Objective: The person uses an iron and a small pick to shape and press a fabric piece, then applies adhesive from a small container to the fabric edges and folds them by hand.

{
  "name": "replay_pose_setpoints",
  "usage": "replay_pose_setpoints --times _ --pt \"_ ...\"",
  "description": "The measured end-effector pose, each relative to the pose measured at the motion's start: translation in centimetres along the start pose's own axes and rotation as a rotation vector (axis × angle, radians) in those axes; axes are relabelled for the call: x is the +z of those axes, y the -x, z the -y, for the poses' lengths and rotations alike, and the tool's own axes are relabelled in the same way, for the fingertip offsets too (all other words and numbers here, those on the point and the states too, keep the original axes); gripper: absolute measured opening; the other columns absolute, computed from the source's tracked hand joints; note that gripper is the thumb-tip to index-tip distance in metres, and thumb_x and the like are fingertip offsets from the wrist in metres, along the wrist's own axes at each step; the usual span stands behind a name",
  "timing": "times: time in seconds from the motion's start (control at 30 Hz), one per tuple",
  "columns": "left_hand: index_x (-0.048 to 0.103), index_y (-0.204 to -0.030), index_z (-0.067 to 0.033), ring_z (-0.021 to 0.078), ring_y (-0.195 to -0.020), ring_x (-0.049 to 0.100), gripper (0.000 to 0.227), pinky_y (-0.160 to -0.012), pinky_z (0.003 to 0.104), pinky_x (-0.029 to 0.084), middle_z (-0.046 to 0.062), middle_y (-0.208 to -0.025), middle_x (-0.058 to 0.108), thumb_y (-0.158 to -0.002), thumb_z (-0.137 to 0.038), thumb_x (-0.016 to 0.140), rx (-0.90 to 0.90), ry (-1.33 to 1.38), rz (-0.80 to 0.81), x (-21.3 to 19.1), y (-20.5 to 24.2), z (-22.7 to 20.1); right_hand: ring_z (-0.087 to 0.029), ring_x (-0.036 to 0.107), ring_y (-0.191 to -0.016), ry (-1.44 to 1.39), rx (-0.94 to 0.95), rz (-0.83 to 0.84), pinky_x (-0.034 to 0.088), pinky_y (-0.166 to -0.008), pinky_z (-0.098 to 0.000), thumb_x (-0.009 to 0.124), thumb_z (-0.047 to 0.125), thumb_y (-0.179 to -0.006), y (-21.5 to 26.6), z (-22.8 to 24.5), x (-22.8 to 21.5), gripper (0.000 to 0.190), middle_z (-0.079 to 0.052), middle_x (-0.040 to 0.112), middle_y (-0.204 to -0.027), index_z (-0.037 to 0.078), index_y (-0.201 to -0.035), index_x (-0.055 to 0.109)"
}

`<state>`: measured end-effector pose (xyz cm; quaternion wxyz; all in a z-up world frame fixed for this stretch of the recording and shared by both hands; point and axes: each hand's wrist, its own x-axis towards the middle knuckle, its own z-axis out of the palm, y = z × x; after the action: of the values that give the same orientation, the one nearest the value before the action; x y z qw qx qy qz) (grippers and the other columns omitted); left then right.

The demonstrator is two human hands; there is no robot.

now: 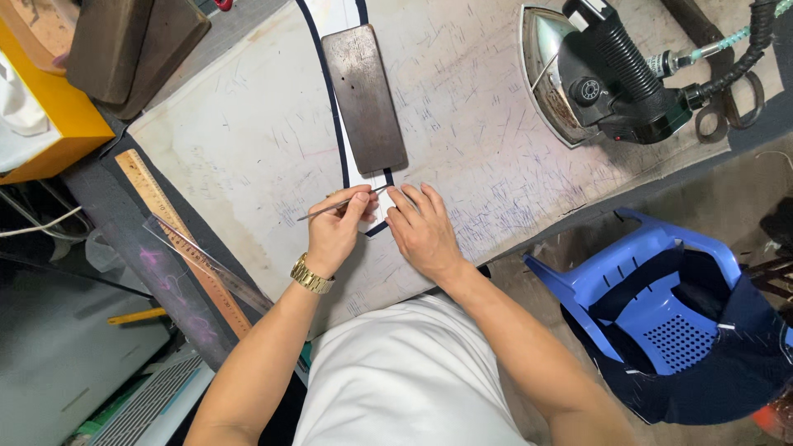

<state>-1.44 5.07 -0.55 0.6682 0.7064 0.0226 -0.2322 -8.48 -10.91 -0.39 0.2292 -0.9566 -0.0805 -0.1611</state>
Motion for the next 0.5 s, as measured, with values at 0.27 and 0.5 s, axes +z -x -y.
replay_pose_setpoints --times 0.27,0.5 --pt "0.073 -0.11 0.0049 0.0213 -0.08 0.077 0.021 -0.065 0.029 0.068 0.02 -0.094 0.078 -0.1 -0.01 0.063 -0.094 0.106 -0.043 0.0 -0.4 -0.1 -0.038 0.053 -0.12 0.323 0.078 -0.266 0.043 -0.104 -0.0524 0.068 0.014 -0.108 -8.6 -12.7 -13.9 0.02 -0.023 0.063 -0.13 -0.006 -0.111 0.069" --pt "0.072 -0.108 0.0063 0.0197 -0.077 0.074 0.026 -0.064 0.027 0.066 0.018 -0.091 0.075 -0.1 -0.016 0.062 -0.203 0.16 -0.052 0.0 -0.5 -0.1 -0.047 0.064 -0.098 0.264 0.431 0.279 0.052 -0.082 -0.0578 0.06 0.038 -0.121 -8.9 -15.6 -18.6 0.05 -0.031 0.067 -0.107 -0.008 -0.141 0.06"
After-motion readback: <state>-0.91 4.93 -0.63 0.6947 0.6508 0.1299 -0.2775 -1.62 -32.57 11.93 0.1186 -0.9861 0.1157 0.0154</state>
